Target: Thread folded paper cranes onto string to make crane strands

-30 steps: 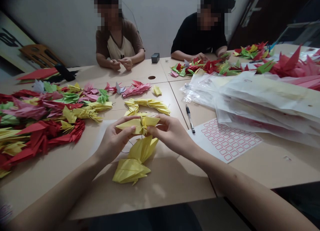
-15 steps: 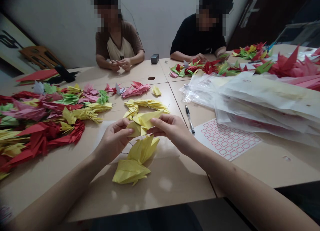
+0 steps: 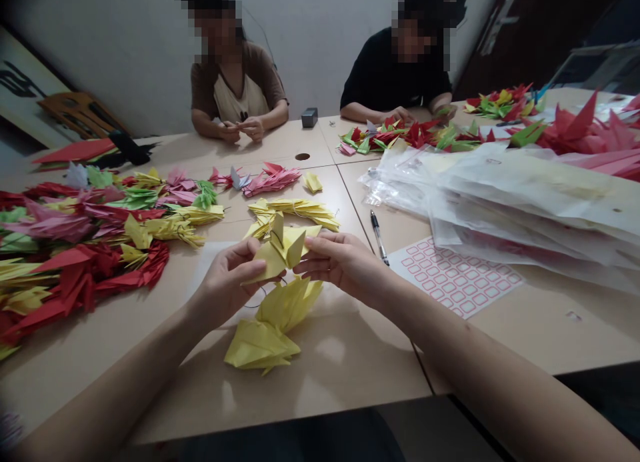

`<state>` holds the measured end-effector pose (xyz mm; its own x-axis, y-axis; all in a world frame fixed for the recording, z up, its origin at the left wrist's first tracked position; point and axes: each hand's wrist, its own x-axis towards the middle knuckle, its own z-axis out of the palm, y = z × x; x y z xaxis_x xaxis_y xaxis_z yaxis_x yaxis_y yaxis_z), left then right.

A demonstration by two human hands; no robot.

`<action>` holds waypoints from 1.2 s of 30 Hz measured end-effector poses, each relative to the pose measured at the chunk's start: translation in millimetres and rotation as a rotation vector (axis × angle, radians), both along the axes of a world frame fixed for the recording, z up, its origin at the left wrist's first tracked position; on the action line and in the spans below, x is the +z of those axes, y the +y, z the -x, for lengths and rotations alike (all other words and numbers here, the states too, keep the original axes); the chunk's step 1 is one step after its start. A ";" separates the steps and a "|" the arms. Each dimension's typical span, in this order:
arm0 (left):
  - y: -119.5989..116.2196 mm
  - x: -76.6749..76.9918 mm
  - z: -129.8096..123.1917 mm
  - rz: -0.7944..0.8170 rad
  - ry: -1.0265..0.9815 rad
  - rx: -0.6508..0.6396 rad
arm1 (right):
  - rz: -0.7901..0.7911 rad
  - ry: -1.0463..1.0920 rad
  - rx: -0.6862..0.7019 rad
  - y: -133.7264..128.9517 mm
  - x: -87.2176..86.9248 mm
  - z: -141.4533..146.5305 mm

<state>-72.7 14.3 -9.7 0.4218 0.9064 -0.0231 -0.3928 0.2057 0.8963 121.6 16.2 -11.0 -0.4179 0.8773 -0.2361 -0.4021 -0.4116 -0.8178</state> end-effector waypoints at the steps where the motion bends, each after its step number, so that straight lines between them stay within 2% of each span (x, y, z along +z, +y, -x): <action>1: -0.6 0.4 0.0 0.001 0.001 -0.019 | -0.009 -0.004 0.003 0.3 -0.7 -0.5; 6: -3.0 2.8 0.6 -0.010 0.012 -0.107 | -0.047 -0.007 0.036 1.6 -2.7 -1.7; 13: -3.9 -1.1 3.2 -0.128 0.054 -0.206 | -0.044 0.018 0.064 1.4 -4.0 -2.5; 21: -4.1 -3.6 5.1 -0.145 0.063 -0.266 | -0.010 0.005 0.044 -0.3 -0.7 -0.7; 24: -4.1 -4.3 5.5 -0.123 0.059 -0.262 | -0.004 0.023 0.024 -1.6 2.8 -0.2; 36: -3.0 4.2 3.3 0.012 0.039 -0.116 | -0.073 0.071 -0.012 -4.6 10.8 -0.7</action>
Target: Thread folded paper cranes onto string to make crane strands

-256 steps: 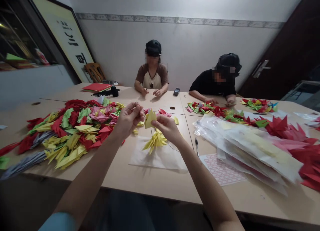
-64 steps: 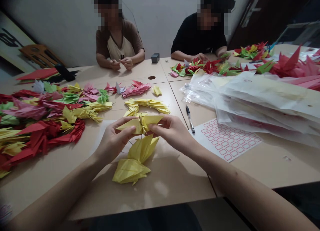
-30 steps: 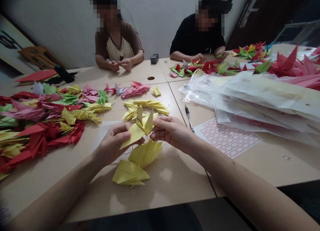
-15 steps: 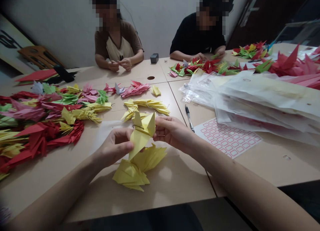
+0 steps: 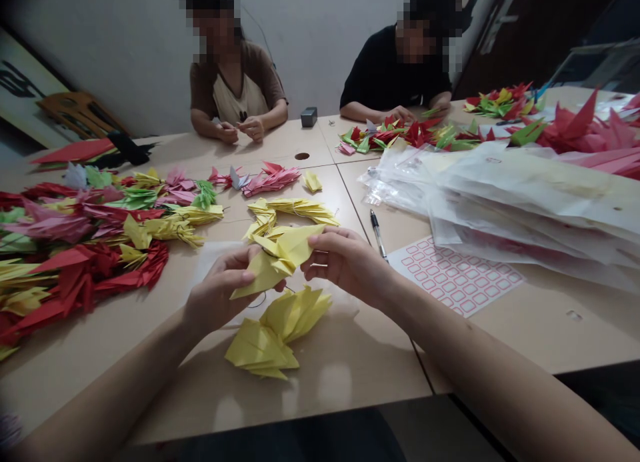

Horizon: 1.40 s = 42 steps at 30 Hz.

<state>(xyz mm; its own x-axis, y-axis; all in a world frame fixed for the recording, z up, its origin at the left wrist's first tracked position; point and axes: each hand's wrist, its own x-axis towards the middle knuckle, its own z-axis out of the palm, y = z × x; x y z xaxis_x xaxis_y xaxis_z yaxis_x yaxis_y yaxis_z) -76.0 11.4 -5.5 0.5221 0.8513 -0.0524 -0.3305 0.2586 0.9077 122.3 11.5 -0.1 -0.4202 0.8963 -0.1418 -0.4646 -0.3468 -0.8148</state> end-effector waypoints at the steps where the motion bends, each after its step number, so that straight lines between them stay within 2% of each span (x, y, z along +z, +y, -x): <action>1: 0.2 -0.7 0.6 0.009 0.005 0.013 | -0.007 0.002 -0.002 -0.2 0.5 0.0; 5: 1.3 -2.6 2.2 0.015 0.029 0.059 | -0.031 0.007 -0.001 -1.3 2.4 0.7; 13: 0.9 0.7 0.3 0.050 -0.035 0.057 | -0.059 0.020 0.009 -2.9 4.4 0.8; 22: 2.0 4.9 0.0 0.068 -0.092 0.078 | -0.058 -0.008 0.038 -0.7 -2.4 -1.1; 27: 2.5 7.9 -0.3 0.088 -0.123 0.114 | -0.083 -0.019 0.057 -2.6 0.0 -1.8; 34: 3.7 3.6 0.3 0.120 -0.177 0.170 | -0.145 -0.014 0.106 -5.9 3.1 -2.6; 42: 4.0 4.9 1.4 0.154 -0.174 0.155 | -0.108 0.003 0.022 -2.6 2.7 0.2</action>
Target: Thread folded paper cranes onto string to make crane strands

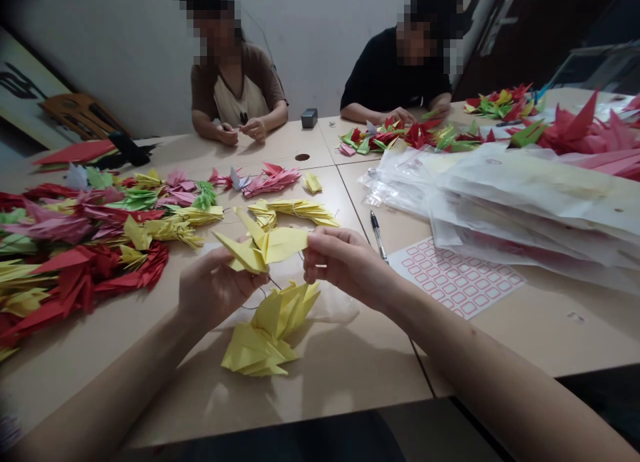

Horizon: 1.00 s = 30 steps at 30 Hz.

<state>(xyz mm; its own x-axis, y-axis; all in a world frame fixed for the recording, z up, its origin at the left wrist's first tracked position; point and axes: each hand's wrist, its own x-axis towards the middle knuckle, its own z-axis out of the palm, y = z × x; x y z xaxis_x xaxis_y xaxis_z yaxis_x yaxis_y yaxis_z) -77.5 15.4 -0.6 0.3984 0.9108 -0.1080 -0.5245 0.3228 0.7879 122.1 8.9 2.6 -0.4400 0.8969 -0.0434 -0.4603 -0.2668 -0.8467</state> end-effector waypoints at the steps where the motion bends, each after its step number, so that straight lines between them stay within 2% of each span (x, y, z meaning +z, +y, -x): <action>1: 0.1 0.4 0.2 0.017 0.005 -0.011 | 0.028 0.004 -0.030 1.5 -0.6 0.4; 5: 0.5 2.2 0.5 0.093 0.016 -0.037 | 0.158 0.012 -0.107 7.7 -5.1 0.6; 9: 0.7 2.8 0.8 0.105 -0.009 -0.051 | 0.273 -0.006 -0.062 10.7 -8.7 -1.3; 14: 0.6 1.7 2.5 0.084 -0.034 -0.071 | 0.325 -0.021 -0.046 10.6 -10.2 -2.3; 18: 1.1 2.3 2.2 0.067 -0.084 -0.086 | 0.289 -0.061 -0.087 9.9 -11.5 -0.8; 23: 2.4 2.1 -1.7 0.063 -0.024 -0.039 | 0.138 -0.144 -0.155 9.9 -13.0 1.1; 30: 1.8 -11.8 -3.1 -0.078 0.122 -0.055 | 0.079 -0.186 -0.137 10.4 -14.4 1.4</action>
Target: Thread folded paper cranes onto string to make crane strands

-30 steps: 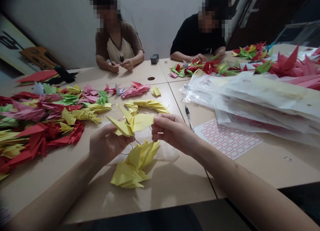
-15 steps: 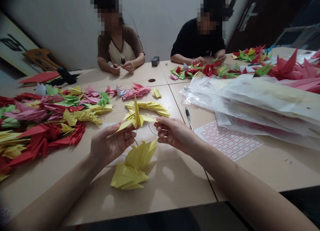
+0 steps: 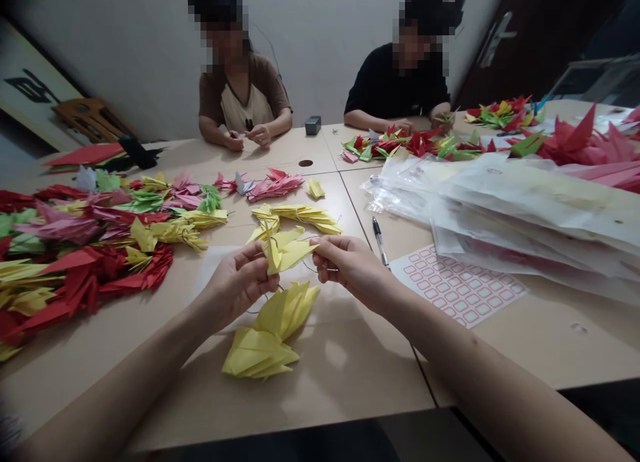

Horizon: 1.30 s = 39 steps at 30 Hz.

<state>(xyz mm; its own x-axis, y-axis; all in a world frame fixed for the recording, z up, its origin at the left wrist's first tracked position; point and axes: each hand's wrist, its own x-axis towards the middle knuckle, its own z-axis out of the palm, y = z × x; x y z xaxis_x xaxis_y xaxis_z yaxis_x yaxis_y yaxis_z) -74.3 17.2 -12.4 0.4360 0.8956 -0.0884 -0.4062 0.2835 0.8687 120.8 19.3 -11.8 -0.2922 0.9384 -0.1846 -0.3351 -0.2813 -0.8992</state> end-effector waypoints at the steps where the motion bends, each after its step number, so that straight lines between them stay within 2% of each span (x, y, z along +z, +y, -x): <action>1: 0.0 -2.1 0.3 -0.031 0.032 -0.008 | -0.007 -0.013 0.001 0.0 -0.2 -0.4; 5: 1.1 -8.2 1.9 -0.132 0.197 0.006 | -0.076 -0.067 -0.033 -1.3 1.3 -1.5; 10: 1.2 -7.5 1.8 -0.202 0.318 0.072 | -0.379 -0.211 0.044 -8.5 5.5 2.7; 12: -0.3 -4.6 0.4 -0.206 0.335 0.065 | -0.438 -0.295 0.067 -10.6 4.5 5.1; 17: -3.7 -0.5 -2.3 -0.201 0.332 -0.064 | -0.484 -0.353 0.055 -9.9 3.5 5.1; 22: -2.6 -7.4 -0.2 -0.184 0.221 -0.181 | -0.507 -0.403 0.100 -9.7 10.4 1.6; 29: -2.2 -4.8 2.2 -0.246 0.307 -0.155 | -0.494 -0.503 0.123 -10.1 11.6 -0.8; 35: -6.1 -0.1 2.0 -0.293 0.337 -0.222 | -0.467 -0.500 0.160 -12.8 10.5 -2.9; 39: -10.7 3.5 0.5 -0.317 0.345 -0.123 | -0.542 -0.477 0.186 -13.6 6.3 0.1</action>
